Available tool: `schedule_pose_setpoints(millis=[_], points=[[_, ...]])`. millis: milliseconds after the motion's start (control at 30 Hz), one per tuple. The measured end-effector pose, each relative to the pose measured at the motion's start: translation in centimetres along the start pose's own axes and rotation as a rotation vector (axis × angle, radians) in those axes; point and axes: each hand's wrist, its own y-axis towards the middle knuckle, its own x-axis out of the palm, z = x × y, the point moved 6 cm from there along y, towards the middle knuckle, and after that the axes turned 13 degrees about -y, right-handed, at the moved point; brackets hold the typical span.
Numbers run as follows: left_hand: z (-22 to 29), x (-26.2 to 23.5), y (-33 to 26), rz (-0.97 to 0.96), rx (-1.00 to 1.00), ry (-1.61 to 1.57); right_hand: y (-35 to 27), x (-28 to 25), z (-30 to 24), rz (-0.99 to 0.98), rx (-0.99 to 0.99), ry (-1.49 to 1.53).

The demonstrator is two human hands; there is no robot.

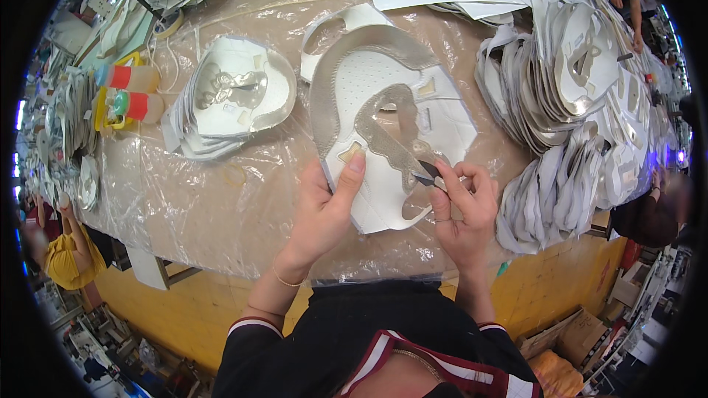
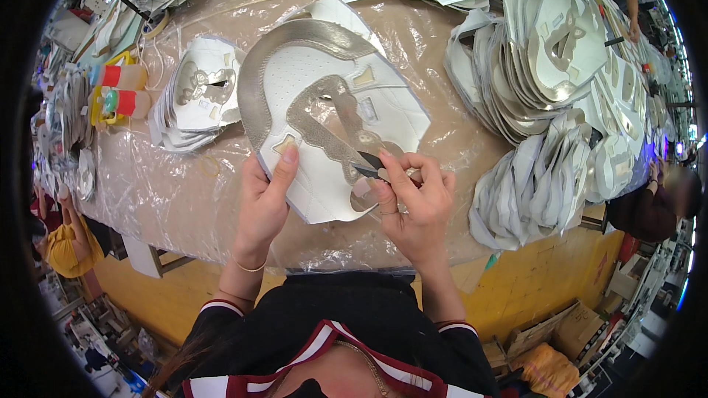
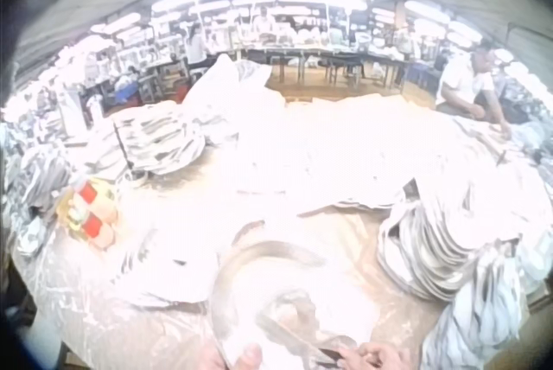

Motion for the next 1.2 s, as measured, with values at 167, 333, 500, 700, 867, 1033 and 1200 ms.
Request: schedule_pose_setpoints(millis=[167, 333, 500, 700, 867, 1033, 1200], points=[[-0.1, 0.2, -0.3, 0.009, -0.011, 0.01, -0.3, 0.1, 0.5, 0.009, -0.001, 0.062], [-0.2, 0.4, -0.2, 0.007, -0.046, -0.014, -0.3, -0.2, 0.4, 0.036, -0.055, 0.044], [0.0, 0.5, -0.1, -0.011, -0.081, -0.01, -0.2, -0.9, 0.5, 0.013, -0.134, -0.014], [0.6, 0.7, 0.2, -0.059, -0.11, 0.034, -0.1, -1.4, 0.5, -0.025, -0.161, -0.027], [0.9, 1.0, 0.4, -0.068, -0.101, 0.038, 0.2, -1.3, 0.4, -0.004, -0.168, 0.028], [1.1, 1.0, 0.5, -0.07, -0.098, 0.06, 0.3, -1.4, 0.4, -0.055, -0.194, -0.017], [1.0, 1.0, 0.6, -0.091, -0.128, 0.063, 0.5, -1.8, 0.3, -0.037, -0.221, -0.049]])
